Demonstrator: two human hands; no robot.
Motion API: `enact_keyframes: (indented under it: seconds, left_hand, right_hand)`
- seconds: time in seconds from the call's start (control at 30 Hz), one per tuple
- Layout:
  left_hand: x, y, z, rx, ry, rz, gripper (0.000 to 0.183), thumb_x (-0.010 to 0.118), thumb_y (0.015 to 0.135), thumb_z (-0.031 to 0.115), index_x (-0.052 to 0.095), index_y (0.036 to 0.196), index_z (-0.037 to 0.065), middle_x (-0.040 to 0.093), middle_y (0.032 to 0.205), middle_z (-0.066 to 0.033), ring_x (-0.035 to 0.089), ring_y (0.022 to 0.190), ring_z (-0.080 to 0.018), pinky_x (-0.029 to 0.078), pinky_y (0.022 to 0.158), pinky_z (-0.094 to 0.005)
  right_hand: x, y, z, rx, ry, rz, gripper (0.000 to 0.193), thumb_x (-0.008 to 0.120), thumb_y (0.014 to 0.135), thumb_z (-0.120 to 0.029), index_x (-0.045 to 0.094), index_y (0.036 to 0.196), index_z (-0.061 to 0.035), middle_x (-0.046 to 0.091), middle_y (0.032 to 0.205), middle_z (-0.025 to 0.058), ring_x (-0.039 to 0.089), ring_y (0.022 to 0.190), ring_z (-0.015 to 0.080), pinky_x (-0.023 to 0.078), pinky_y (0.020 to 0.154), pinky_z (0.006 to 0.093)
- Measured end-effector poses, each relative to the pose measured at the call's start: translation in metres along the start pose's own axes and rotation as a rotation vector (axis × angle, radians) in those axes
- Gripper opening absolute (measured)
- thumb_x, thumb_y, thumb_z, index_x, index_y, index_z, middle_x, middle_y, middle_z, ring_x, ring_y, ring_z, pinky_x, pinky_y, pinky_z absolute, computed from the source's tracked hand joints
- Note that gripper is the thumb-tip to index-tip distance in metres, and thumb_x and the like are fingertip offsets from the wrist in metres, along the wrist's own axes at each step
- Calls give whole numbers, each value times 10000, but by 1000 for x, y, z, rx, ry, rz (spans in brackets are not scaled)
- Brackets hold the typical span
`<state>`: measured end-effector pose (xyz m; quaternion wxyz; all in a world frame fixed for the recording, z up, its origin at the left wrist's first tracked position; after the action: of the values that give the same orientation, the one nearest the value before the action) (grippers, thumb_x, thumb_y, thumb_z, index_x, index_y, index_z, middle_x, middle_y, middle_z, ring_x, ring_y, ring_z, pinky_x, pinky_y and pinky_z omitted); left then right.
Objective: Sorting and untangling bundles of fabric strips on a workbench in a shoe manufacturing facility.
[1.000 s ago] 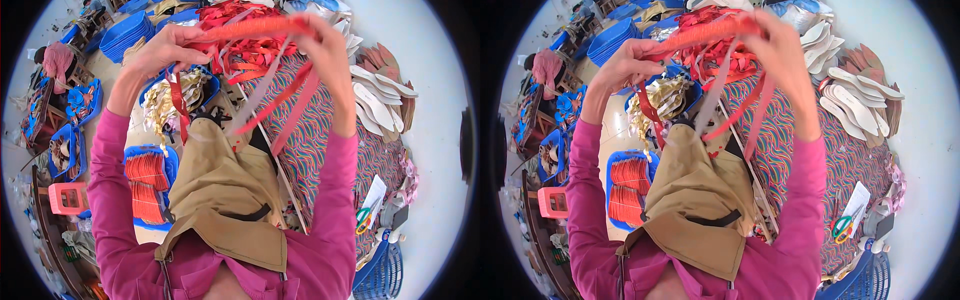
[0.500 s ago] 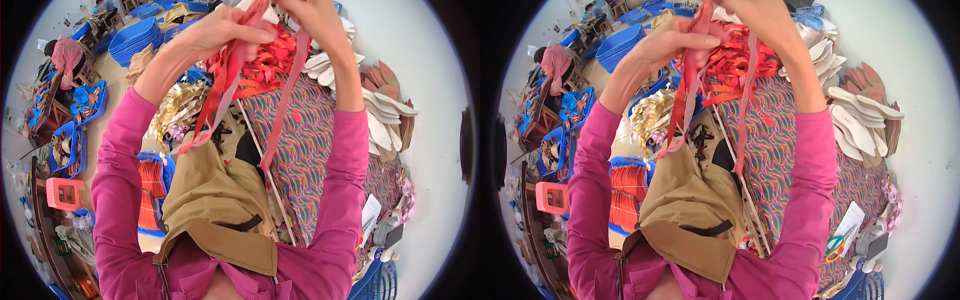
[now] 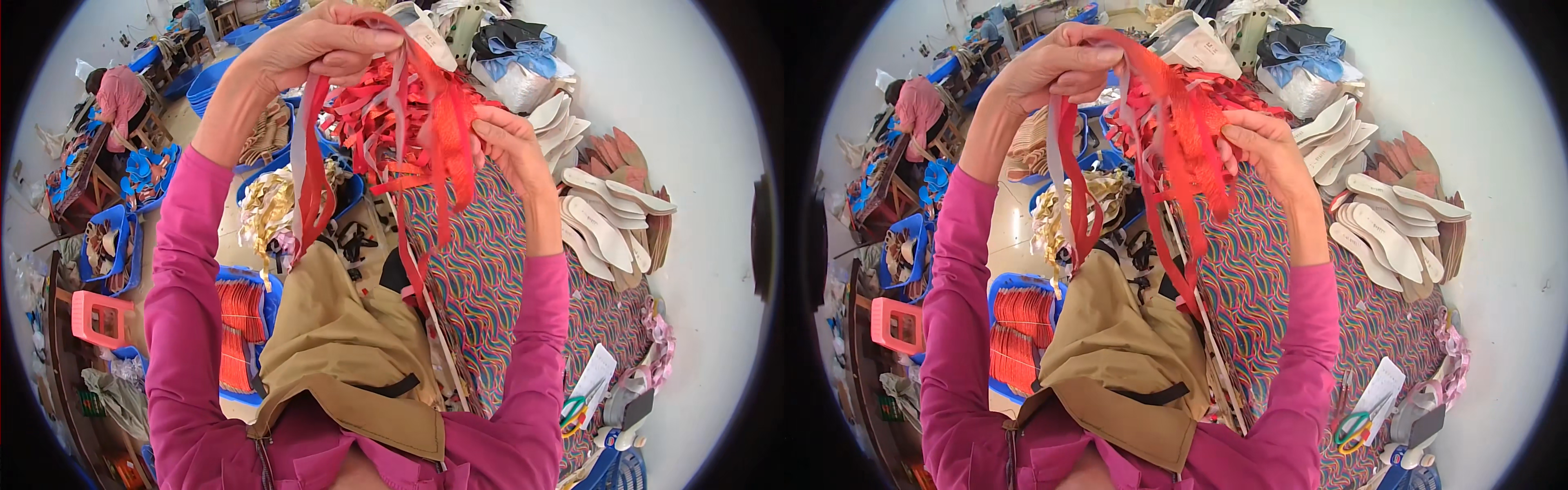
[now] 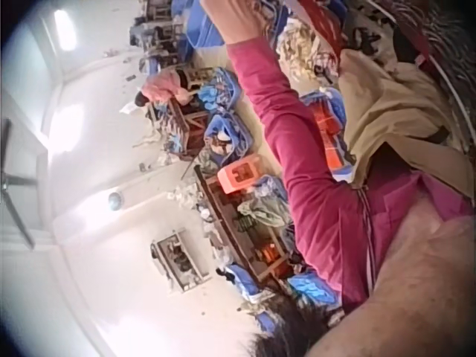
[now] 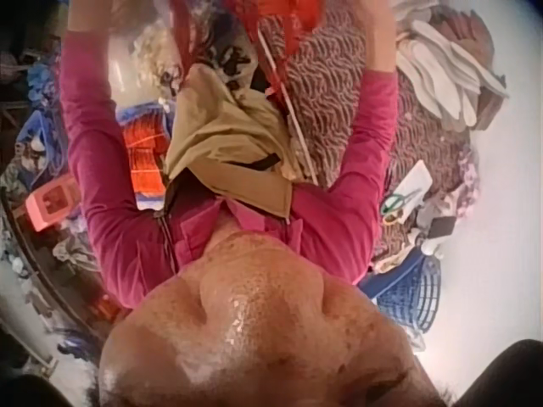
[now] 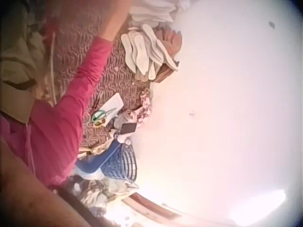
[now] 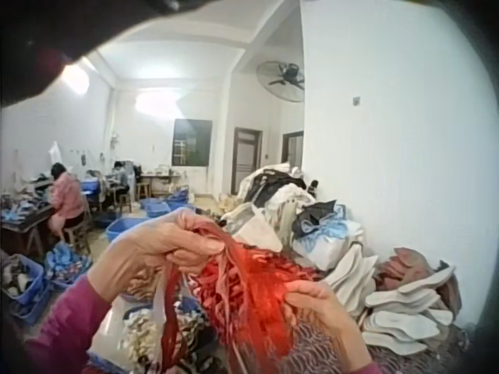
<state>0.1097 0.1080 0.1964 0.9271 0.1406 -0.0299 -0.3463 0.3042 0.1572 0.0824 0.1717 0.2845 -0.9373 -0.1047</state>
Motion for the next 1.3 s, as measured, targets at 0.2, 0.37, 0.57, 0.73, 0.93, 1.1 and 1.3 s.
enact_keyframes:
  seconds: [0.2, 0.37, 0.57, 0.73, 0.93, 1.1, 1.3]
  left_hand:
    - [-65, -8, 21, 5, -135, -65, 117, 610, 950, 113, 640, 908, 8, 399, 495, 49, 300, 397, -56, 316, 470, -219]
    - [-112, -2, 14, -18, -248, 86, 160, 561, 962, 88, 610, 823, 28, 404, 497, 47, 307, 392, -64, 337, 477, -232]
    - [-210, -30, 14, -38, -291, 370, 139, 588, 958, 100, 617, 842, 30, 381, 501, 53, 287, 398, -63, 322, 475, -220]
    - [-256, -26, 11, 8, -339, 609, 114, 631, 950, 124, 634, 893, 26, 364, 512, 59, 276, 407, -64, 310, 482, -204]
    - [-239, 14, 11, -1, -332, 122, 104, 628, 937, 107, 636, 874, 25, 473, 591, -3, 405, 492, -115, 394, 548, -255]
    - [-127, 95, -17, -7, -326, -375, 96, 624, 924, 89, 638, 856, 24, 582, 670, -65, 534, 576, -166, 478, 614, -306]
    - [-3, 115, -47, -305, -202, -151, 157, 638, 921, 82, 660, 1032, -27, 703, 1002, -178, 691, 853, -275, 558, 799, -358]
  right_hand:
    - [-47, -7, 3, -70, -181, 109, 183, 608, 909, -54, 690, 1060, 8, 625, 678, 42, 501, 525, 72, 381, 484, 169]
    - [-77, -20, -15, -105, -378, 215, 153, 632, 902, -79, 707, 1015, -9, 596, 649, 18, 464, 512, 58, 339, 472, 168]
    - [-101, -46, -86, -361, -761, 490, 134, 656, 879, -127, 724, 930, -24, 538, 636, -26, 421, 549, 44, 296, 495, 175]
    - [-155, -96, -93, -275, -1227, 696, 174, 620, 876, -117, 711, 928, 22, 577, 681, -17, 459, 597, 66, 349, 536, 196]
    - [-176, -137, -103, -221, -1738, 824, 177, 609, 875, -107, 708, 931, 29, 605, 712, -10, 456, 595, 72, 366, 544, 199]
    - [-84, -101, -100, -147, -1202, 383, 176, 613, 880, -95, 716, 942, 33, 628, 738, 1, 476, 603, 63, 370, 543, 185]
    - [8, -57, -126, -428, -1160, 323, 151, 641, 888, -87, 737, 944, 16, 620, 733, -2, 482, 595, 53, 371, 526, 170]
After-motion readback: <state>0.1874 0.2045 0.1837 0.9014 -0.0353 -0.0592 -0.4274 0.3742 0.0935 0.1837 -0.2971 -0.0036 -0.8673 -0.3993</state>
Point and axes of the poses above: each hand's wrist, its own y-axis towards the middle knuckle, its own x-axis out of the palm, z = x × y, the point moved 8 cm from there along y, towards the middle knuckle
